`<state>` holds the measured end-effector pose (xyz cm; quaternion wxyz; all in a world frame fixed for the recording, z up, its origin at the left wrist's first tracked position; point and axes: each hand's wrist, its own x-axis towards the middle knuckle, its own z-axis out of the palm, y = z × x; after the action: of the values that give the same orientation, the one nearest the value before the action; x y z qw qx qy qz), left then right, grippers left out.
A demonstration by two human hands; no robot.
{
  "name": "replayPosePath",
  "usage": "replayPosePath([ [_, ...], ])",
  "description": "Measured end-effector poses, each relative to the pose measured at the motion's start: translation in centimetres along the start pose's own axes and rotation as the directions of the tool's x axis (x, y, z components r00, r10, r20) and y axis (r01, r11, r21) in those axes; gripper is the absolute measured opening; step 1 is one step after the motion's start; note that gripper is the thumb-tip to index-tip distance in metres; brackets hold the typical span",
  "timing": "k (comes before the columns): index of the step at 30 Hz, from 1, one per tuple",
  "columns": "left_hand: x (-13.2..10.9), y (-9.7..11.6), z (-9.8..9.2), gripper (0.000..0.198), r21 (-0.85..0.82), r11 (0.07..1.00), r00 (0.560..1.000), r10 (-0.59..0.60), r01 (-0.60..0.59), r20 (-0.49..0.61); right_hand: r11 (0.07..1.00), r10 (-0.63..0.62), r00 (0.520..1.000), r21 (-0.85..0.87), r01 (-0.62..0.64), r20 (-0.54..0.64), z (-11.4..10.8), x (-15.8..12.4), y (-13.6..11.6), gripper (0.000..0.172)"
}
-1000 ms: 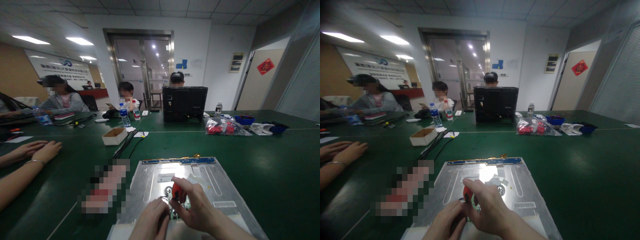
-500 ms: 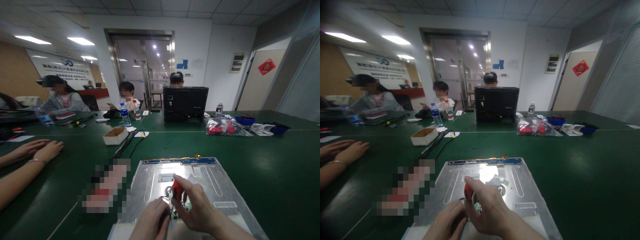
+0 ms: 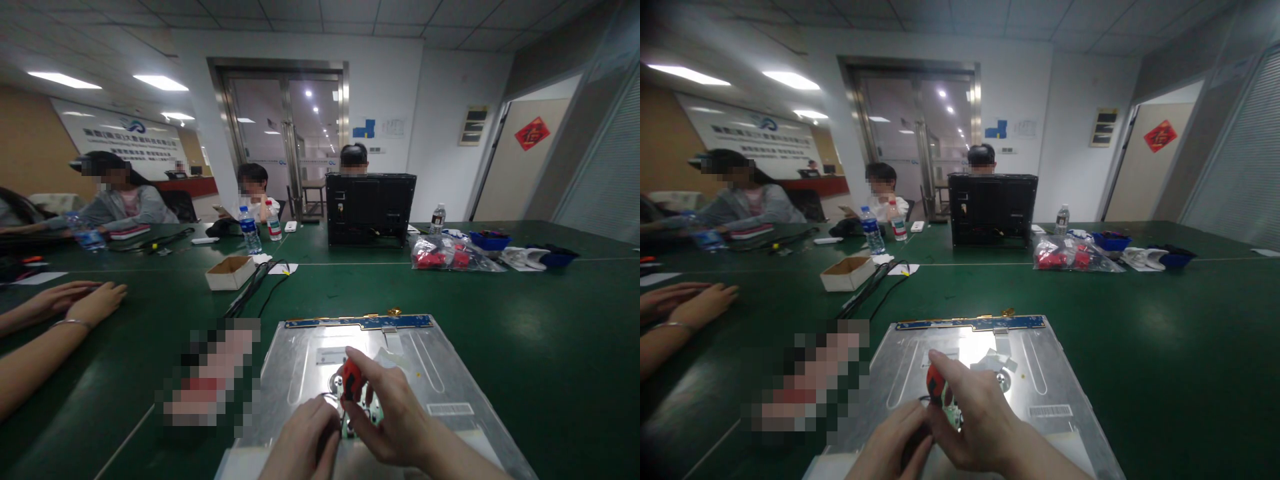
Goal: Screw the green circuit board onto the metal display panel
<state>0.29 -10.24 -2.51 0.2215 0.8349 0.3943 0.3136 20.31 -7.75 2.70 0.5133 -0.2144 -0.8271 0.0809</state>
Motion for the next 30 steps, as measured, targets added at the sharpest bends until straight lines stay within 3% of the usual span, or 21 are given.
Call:
replayPosePath([
  [4,0.02,-0.19,0.25,0.016,-0.001,1.000,1.000,-0.006,0.006,-0.005,1.000,-0.001,1.000,0.012,0.001,0.002,-0.01,-0.08,0.07,0.064],
  [17,0.05,0.12,-0.17,0.016,-0.001,1.000,1.000,-0.013,0.013,0.027,0.999,-0.001,0.999,-0.034,-0.001,-0.050,0.30,0.18,0.28,0.046],
  [26,-0.24,-0.61,0.43,0.016,0.000,1.000,1.000,-0.025,0.025,0.006,1.000,0.016,1.000,0.026,-0.017,0.003,0.31,-0.25,0.42,0.064],
  [30,-0.25,-0.54,0.46,0.017,-0.002,1.000,1.000,-0.024,0.024,0.012,1.000,0.021,1.000,0.017,-0.021,-0.005,0.33,-0.34,0.47,0.063],
])
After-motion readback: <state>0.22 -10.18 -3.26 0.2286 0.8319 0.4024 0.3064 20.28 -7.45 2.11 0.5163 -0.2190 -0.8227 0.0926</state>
